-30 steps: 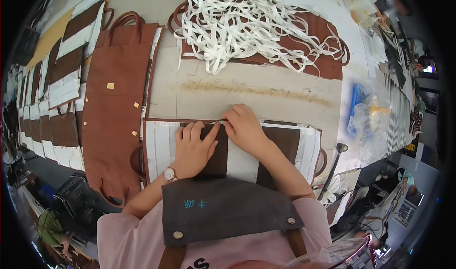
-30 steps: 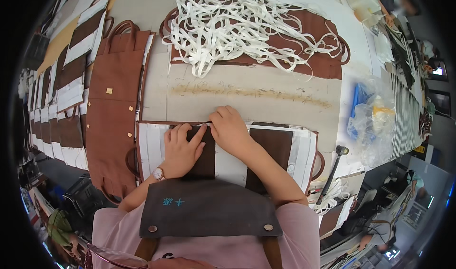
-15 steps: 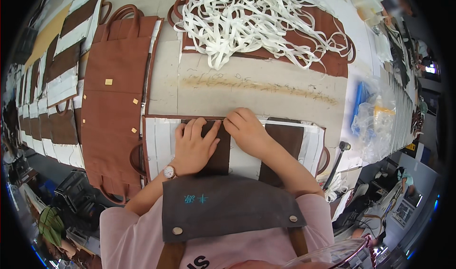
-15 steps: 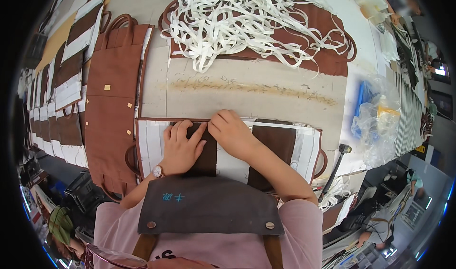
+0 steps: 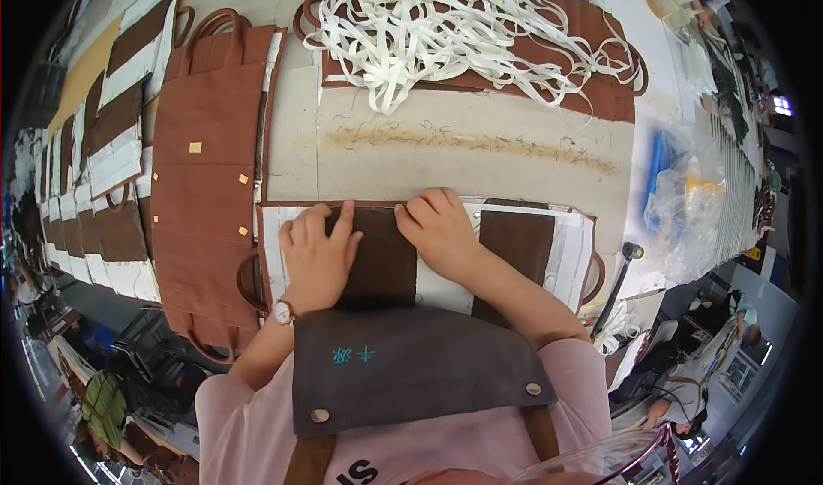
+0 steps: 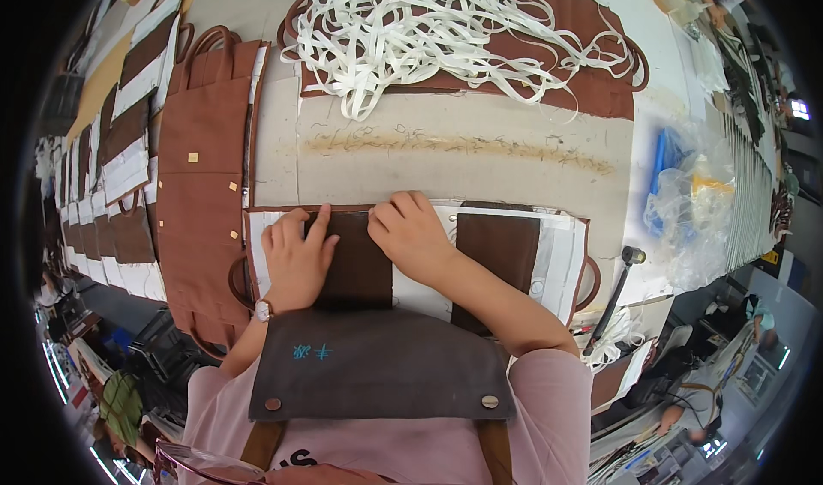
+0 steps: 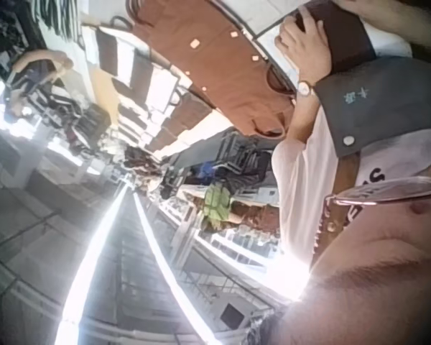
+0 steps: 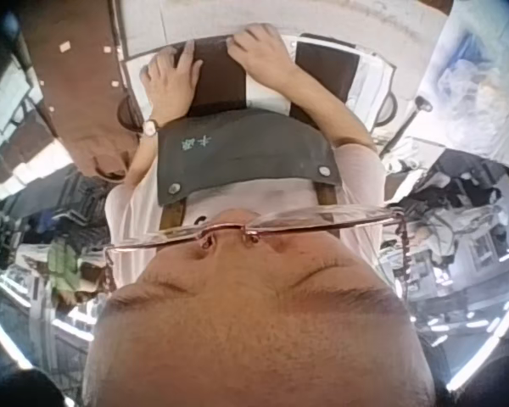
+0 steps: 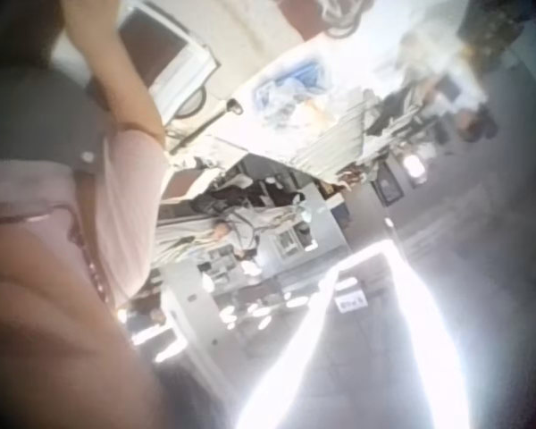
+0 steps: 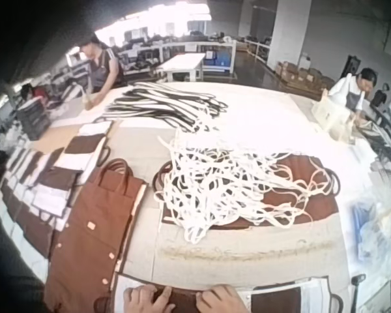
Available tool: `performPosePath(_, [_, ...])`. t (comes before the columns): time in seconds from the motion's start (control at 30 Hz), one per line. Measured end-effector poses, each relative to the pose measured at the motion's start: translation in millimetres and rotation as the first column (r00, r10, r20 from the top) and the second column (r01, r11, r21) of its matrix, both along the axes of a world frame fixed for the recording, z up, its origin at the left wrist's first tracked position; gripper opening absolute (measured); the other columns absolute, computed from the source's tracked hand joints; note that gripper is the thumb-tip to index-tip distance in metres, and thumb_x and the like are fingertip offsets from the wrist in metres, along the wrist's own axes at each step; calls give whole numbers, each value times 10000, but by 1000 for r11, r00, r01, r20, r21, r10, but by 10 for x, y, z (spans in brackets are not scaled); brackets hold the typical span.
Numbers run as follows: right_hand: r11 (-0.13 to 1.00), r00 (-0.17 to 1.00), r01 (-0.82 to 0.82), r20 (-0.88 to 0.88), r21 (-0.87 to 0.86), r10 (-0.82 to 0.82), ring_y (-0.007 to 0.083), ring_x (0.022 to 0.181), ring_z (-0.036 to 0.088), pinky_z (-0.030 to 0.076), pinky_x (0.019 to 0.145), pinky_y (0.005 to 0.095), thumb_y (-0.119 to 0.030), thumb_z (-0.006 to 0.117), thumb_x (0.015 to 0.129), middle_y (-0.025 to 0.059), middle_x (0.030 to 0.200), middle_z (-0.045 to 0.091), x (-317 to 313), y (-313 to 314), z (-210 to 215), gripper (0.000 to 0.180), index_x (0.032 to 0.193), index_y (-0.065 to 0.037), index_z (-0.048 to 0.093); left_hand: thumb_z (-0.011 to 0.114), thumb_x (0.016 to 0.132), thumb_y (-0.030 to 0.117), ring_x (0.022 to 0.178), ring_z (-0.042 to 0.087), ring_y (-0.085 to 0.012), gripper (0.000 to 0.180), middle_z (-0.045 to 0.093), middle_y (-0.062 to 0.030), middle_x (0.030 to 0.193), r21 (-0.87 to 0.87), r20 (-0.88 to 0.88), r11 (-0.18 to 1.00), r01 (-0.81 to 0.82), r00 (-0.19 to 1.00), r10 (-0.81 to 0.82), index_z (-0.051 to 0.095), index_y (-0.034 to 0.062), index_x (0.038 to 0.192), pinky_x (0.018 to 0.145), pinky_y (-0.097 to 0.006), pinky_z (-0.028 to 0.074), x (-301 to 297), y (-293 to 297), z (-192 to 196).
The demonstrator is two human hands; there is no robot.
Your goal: The person assembles a brown tote bag by hand, attaching white straps to the bag's interior and securing them with a hammer. They repeatedly position the straps, press them into place, and use a hammer to fasten them. The person also flips the bag and moves it aside to continue working on the next unit.
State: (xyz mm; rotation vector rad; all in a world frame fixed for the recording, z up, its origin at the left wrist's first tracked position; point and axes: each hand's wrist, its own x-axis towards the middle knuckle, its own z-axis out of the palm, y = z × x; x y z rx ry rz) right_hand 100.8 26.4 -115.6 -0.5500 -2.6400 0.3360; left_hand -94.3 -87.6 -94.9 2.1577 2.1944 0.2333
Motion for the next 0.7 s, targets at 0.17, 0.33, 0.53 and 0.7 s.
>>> performPosePath(0.17, [994,994,63,-79,-93,-70,267,938,540,444,837,399,-58,643,750,71,938,572,-49,-17,-4,210,954,-20,671,770,790,300,1131,495,-299,679,505,-123,1220,-50,34,999,-14,999,15,540,44,1375,962,-474,350,209,33,85])
performPosePath(0.33, [829,931,277,-76,-485,-356,317,907,543,441,807,430,17,649,785,96,932,573,37,57,30,183,957,-44,638,764,804,280,1309,407,-345,719,462,-179,1361,-6,312,983,183,934,-172,479,35,1417,1092,-533,295,389,133,-63])
performPosePath(0.53, [887,968,171,-93,-430,-232,341,898,542,449,799,435,22,665,777,122,925,575,44,137,28,159,919,-29,614,713,859,317,1276,448,-314,615,509,-178,1338,1,205,978,207,957,-203,519,79,1392,1069,-535,322,400,155,-60])
performPosePath(0.7, [962,999,-26,-42,-272,15,302,973,552,477,884,408,-34,635,736,104,965,589,149,217,-10,185,919,-10,640,742,831,297,1286,441,-322,638,484,-173,1339,7,198,981,194,961,-192,533,88,1396,1081,-520,320,409,150,-66])
